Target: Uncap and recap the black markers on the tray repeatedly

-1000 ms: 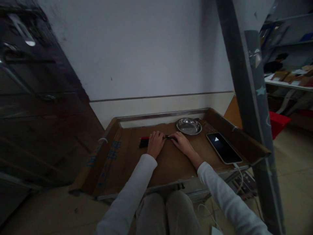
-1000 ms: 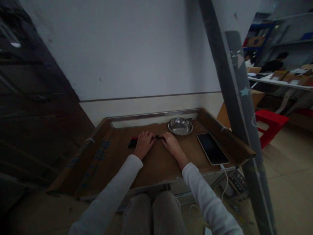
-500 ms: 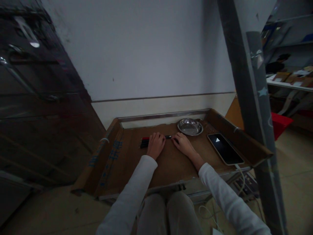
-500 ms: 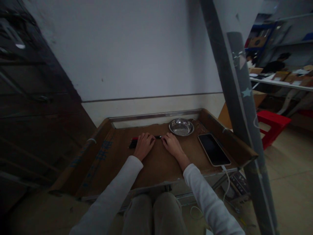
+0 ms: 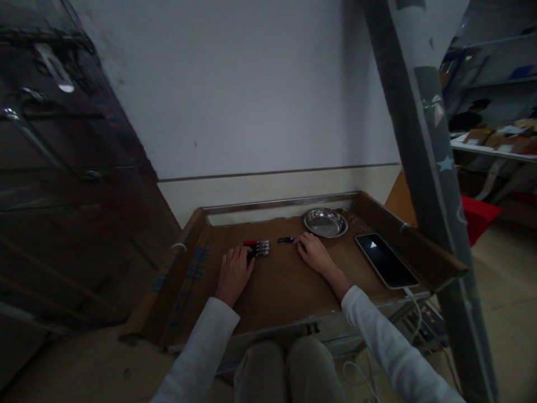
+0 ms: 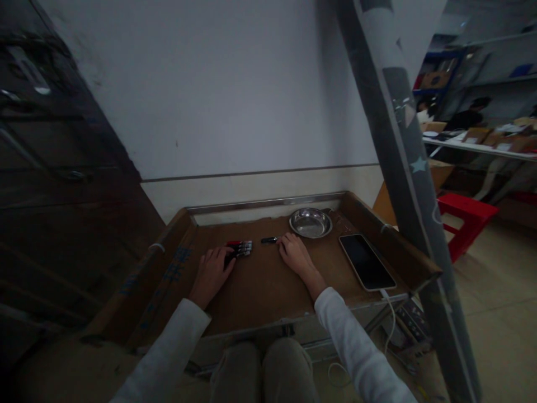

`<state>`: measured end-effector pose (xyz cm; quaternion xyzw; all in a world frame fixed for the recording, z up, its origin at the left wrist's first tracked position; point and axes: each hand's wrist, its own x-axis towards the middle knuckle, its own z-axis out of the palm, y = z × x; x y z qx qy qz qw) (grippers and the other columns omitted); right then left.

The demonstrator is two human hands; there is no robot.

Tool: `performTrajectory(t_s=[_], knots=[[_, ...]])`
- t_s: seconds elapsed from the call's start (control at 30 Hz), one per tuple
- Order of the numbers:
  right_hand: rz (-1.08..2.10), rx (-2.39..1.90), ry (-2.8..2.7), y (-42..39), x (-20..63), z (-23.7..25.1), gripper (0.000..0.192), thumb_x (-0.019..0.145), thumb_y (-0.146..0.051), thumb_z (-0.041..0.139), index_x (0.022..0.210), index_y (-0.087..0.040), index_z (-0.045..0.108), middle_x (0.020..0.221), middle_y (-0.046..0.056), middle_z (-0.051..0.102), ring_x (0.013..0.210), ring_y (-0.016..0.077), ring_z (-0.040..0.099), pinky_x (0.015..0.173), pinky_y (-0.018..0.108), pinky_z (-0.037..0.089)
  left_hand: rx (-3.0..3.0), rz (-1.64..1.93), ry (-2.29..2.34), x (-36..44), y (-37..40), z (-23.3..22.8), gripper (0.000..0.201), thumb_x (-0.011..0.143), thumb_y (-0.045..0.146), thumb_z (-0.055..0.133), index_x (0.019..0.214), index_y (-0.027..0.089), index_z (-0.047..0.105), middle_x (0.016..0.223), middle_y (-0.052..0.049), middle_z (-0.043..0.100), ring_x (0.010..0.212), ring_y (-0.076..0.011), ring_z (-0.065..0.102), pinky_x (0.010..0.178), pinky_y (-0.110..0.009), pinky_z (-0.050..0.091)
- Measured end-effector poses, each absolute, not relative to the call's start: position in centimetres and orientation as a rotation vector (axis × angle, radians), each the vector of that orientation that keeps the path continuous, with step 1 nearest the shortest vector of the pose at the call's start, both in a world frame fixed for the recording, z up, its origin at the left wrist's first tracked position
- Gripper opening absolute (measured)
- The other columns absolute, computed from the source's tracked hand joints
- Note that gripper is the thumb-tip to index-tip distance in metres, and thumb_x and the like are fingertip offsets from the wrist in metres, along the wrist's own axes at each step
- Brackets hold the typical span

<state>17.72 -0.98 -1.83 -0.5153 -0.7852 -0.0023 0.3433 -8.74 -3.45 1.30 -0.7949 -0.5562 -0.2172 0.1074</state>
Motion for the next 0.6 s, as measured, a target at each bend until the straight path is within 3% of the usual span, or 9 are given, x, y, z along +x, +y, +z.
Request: performTrajectory(t_s=[0.13,0.27,0.47,0.6], knots=[[0.033,-1.299,-2.041,-1.9,17.4,-1.2,0.022,0.088,-0.013,0.04,0.1,-0.018,0.058,0.097,0.009,0.058,0.094,0.0206,0.054,0.087,0.036,0.043,-2.47,-0.6,-1.576,-8.3,-3.7,1.1,0.016,0.089,0.028,0.045,0.098,0.021,0.055,0.101,-0.007,0.059,0.096,-0.0234,0.053,0.085,-0.038,0.037],[0.132,-1.111,-2.118,-3.1,16.8,-0.3,0.034,0.085,-0.015,0.047,0.118,-0.022,0.051,0.112,0.008,0.056,0.106,0.0204,0.052,0.094,0.037,0.042,-2.661,-0.653,-1.518,-6.7,-4.5,1.2,0.015,0.09,0.031,0.045,0.096,0.021,0.055,0.099,-0.006,0.059,0.093,-0.0216,0.055,0.085,-0.037,0.041],[0.201,-1.059,-2.177,-3.3,16.7,-0.4,0.019,0.083,-0.018,0.053,0.101,-0.021,0.06,0.101,0.008,0.061,0.101,0.0204,0.055,0.091,0.036,0.044,-2.937,-1.126,-1.459,-3.1,-3.6,1.4,0.014,0.09,0.031,0.046,0.096,0.022,0.055,0.101,-0.004,0.058,0.093,-0.0168,0.058,0.086,-0.032,0.045],[0.193,-1.07,-2.148,-2.6,17.2,-1.1,0.017,0.081,-0.016,0.055,0.097,-0.02,0.061,0.102,0.009,0.061,0.101,0.0208,0.054,0.09,0.037,0.044,-2.828,-1.579,-1.543,-1.0,-1.6,1.4,0.017,0.084,0.03,0.057,0.097,0.019,0.055,0.098,-0.005,0.061,0.093,-0.0174,0.058,0.085,-0.032,0.046]])
